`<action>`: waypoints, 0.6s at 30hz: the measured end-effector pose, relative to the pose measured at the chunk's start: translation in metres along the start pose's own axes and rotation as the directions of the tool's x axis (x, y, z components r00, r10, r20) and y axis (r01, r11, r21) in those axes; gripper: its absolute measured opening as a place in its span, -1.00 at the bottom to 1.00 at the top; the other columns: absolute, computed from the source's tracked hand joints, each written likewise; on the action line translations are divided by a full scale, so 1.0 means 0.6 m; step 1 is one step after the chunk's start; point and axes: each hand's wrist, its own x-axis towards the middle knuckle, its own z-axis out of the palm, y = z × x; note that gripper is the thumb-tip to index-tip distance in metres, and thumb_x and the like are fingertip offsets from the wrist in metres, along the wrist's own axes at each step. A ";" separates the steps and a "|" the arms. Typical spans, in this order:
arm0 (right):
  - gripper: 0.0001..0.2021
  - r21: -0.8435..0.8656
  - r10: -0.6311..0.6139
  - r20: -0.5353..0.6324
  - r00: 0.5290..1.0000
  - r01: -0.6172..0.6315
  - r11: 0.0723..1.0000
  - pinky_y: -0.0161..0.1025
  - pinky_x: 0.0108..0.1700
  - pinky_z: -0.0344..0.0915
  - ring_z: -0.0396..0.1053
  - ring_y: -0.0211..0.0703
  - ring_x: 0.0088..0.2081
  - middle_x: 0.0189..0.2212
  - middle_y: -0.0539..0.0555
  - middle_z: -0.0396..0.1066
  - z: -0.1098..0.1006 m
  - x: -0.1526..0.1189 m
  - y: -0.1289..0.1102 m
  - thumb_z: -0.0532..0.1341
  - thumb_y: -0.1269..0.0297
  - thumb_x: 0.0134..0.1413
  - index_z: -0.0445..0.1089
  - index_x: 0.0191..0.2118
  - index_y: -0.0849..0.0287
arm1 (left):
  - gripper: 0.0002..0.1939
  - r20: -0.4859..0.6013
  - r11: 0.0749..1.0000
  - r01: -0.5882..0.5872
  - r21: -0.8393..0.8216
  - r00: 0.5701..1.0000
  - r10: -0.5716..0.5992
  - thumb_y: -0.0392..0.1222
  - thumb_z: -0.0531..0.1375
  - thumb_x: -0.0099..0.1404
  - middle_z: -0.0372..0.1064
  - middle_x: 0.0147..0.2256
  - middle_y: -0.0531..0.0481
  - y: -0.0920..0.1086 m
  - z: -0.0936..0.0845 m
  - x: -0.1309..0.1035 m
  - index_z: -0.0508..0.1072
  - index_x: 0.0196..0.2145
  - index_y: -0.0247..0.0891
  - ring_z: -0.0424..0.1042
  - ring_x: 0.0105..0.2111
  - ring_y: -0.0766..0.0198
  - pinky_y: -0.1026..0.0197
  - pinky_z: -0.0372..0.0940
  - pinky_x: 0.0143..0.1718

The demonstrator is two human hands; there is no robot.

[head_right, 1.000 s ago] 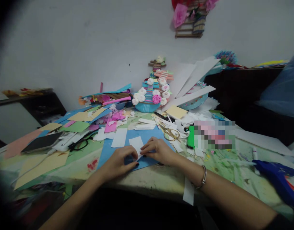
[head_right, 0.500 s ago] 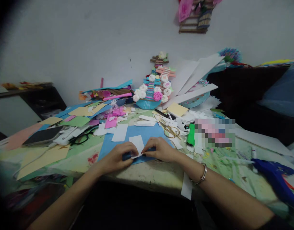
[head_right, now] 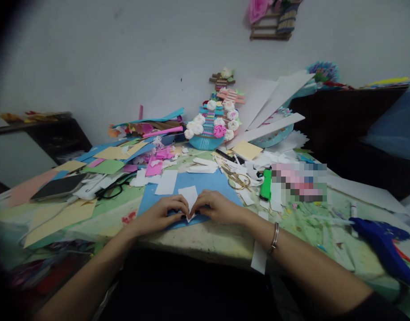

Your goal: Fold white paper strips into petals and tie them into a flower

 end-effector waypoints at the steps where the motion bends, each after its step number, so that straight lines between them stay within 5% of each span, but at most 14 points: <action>1: -0.81 -0.001 0.012 0.001 1.000 -0.012 1.000 -0.27 -0.14 0.19 0.30 -0.22 -0.24 -0.36 0.07 0.47 0.001 0.001 -0.001 0.12 0.49 0.15 0.49 -0.26 0.20 | -0.84 -0.008 1.000 0.012 0.010 1.000 -0.011 -0.27 0.11 0.28 0.37 -0.30 -0.05 -0.001 0.001 0.000 0.51 -0.35 -0.28 0.36 -0.27 0.29 0.25 0.23 -0.17; 12: -0.92 0.100 0.116 -0.018 0.993 -0.113 0.989 -0.30 -0.19 0.23 0.33 -0.22 -0.26 -0.35 0.06 0.43 0.002 0.000 0.009 0.26 0.39 0.04 0.46 -0.29 0.22 | -0.90 -0.007 0.999 0.018 0.042 1.000 -0.018 -0.26 0.20 0.22 0.42 -0.35 -0.03 -0.008 0.001 -0.001 0.53 -0.35 -0.26 0.36 -0.29 0.28 0.24 0.20 -0.21; 18: -0.90 0.126 0.031 0.090 0.995 -0.042 0.991 -0.27 -0.13 0.20 0.31 -0.19 -0.21 -0.37 0.07 0.47 0.000 0.001 0.014 0.22 0.37 0.08 0.50 -0.31 0.21 | -0.90 0.110 0.997 -0.030 0.066 0.994 0.022 -0.27 0.22 0.21 0.43 -0.33 0.00 -0.003 -0.003 -0.001 0.56 -0.33 -0.20 0.35 -0.25 0.29 0.23 0.14 -0.12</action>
